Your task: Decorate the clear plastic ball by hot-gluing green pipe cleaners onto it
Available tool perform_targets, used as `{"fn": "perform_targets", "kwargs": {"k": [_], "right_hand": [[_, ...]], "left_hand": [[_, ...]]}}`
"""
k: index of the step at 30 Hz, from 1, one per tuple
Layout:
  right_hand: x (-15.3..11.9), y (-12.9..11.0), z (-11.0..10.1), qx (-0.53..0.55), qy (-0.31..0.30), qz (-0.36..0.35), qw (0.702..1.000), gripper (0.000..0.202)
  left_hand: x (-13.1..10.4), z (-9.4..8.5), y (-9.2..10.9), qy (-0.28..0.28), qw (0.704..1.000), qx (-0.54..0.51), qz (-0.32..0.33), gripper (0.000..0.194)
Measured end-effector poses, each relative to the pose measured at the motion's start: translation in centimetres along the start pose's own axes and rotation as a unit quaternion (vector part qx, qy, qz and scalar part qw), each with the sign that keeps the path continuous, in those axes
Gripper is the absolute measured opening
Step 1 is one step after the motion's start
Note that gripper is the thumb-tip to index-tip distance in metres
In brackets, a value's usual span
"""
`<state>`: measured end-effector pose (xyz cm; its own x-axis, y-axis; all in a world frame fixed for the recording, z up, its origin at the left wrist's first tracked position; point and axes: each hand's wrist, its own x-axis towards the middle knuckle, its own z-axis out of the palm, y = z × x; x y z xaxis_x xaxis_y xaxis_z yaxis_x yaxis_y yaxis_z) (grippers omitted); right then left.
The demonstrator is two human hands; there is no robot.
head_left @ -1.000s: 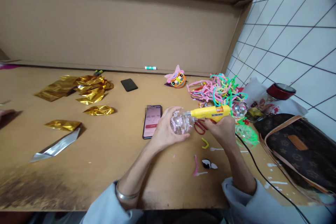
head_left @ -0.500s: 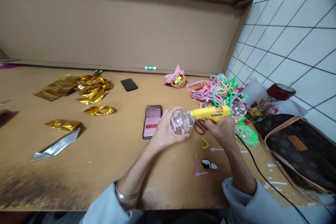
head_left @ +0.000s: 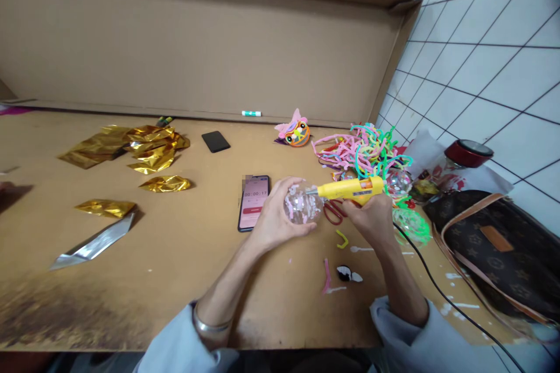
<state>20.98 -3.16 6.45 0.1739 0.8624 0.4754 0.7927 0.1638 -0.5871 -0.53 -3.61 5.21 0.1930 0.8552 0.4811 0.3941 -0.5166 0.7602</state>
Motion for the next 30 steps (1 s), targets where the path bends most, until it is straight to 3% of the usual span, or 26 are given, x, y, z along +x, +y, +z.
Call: {"fn": "perform_targets", "kwargs": {"k": [30], "right_hand": [[-0.2, 0.47, 0.04, -0.005, 0.019, -0.013, 1.0, 0.021]], "left_hand": [[0.04, -0.03, 0.2, -0.003, 1.0, -0.005, -0.007, 0.079]]}}
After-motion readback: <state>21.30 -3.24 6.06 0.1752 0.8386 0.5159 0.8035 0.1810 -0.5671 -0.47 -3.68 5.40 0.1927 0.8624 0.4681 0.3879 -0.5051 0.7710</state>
